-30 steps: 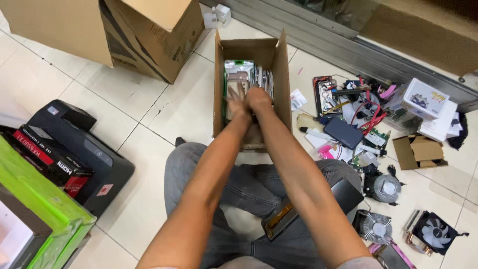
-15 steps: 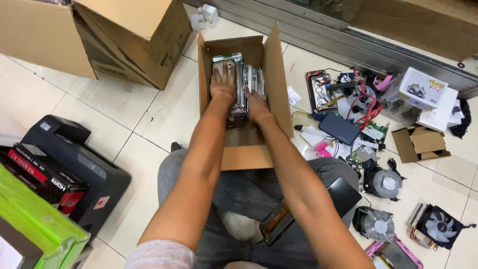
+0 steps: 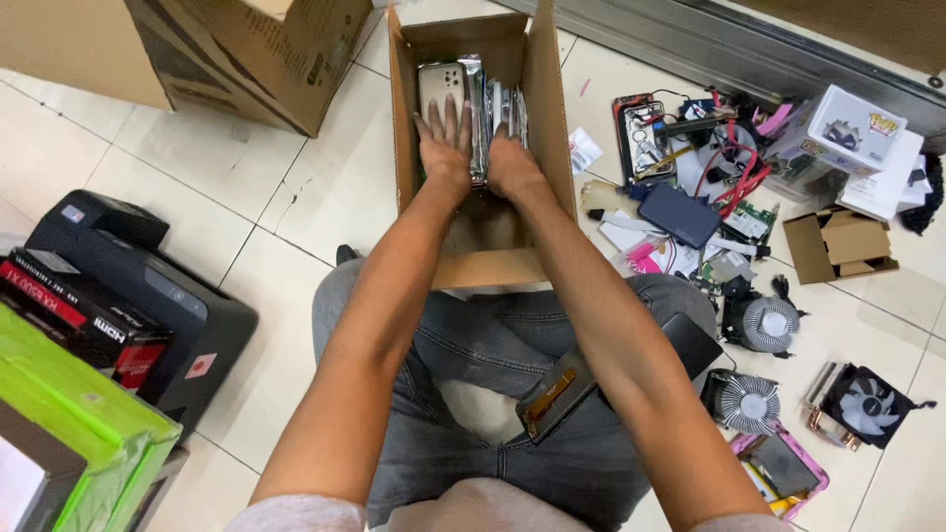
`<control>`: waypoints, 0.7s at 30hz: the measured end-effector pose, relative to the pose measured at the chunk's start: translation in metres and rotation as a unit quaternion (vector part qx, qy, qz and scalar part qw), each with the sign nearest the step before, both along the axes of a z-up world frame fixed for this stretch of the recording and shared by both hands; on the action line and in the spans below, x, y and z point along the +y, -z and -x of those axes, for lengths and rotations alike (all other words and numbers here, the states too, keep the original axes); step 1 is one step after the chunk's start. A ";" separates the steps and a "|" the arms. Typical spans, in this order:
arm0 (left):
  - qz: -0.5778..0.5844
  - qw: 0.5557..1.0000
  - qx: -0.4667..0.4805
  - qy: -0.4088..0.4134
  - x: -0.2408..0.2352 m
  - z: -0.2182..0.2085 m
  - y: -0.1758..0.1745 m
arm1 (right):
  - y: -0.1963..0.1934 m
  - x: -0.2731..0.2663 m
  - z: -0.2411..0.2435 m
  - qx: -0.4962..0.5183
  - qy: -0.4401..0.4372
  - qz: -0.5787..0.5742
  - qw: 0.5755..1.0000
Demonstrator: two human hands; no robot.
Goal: The person sits on the floor and organizes various electronic components and accessories into a cardboard box. They handle items such as phone cases, small circuit boards, and packaged parts, placing them into the box or arranging them on the floor.
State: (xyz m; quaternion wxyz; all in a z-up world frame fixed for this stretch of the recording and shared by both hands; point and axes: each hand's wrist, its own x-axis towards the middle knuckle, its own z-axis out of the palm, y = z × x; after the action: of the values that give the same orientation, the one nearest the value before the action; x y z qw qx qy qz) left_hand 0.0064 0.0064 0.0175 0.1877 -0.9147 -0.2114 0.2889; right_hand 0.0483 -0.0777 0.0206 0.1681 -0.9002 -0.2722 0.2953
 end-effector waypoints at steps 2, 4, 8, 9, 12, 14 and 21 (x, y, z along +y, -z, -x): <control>-0.026 0.999 0.013 0.012 -0.002 0.000 0.005 | -0.009 -0.001 -0.001 0.019 0.011 0.023 0.999; -0.121 0.991 0.003 0.059 -0.011 0.004 0.008 | -0.010 -0.001 0.001 0.015 0.011 0.079 0.997; -0.210 0.968 0.059 0.122 -0.047 0.023 0.006 | -0.002 -0.002 0.001 0.049 0.021 0.097 0.994; -0.289 0.939 0.069 0.170 -0.053 0.030 0.007 | 0.003 -0.003 0.000 0.041 0.030 0.074 0.996; -0.170 0.968 0.121 0.141 -0.047 0.028 0.019 | 0.024 -0.001 -0.005 0.015 0.048 0.038 0.998; 0.032 0.984 0.164 0.058 -0.032 0.023 0.025 | 0.025 0.002 -0.006 0.000 0.058 0.026 0.998; 0.439 0.743 0.135 -0.487 -0.004 0.022 0.026 | -0.025 0.020 -0.044 0.167 0.108 -0.002 0.980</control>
State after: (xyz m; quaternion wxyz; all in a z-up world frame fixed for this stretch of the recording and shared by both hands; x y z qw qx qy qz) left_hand -0.0156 0.0021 -0.0089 -0.3740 -0.6198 -0.4504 0.5226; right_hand 0.0920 -0.0581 0.0461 0.2443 -0.8618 -0.1422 0.4211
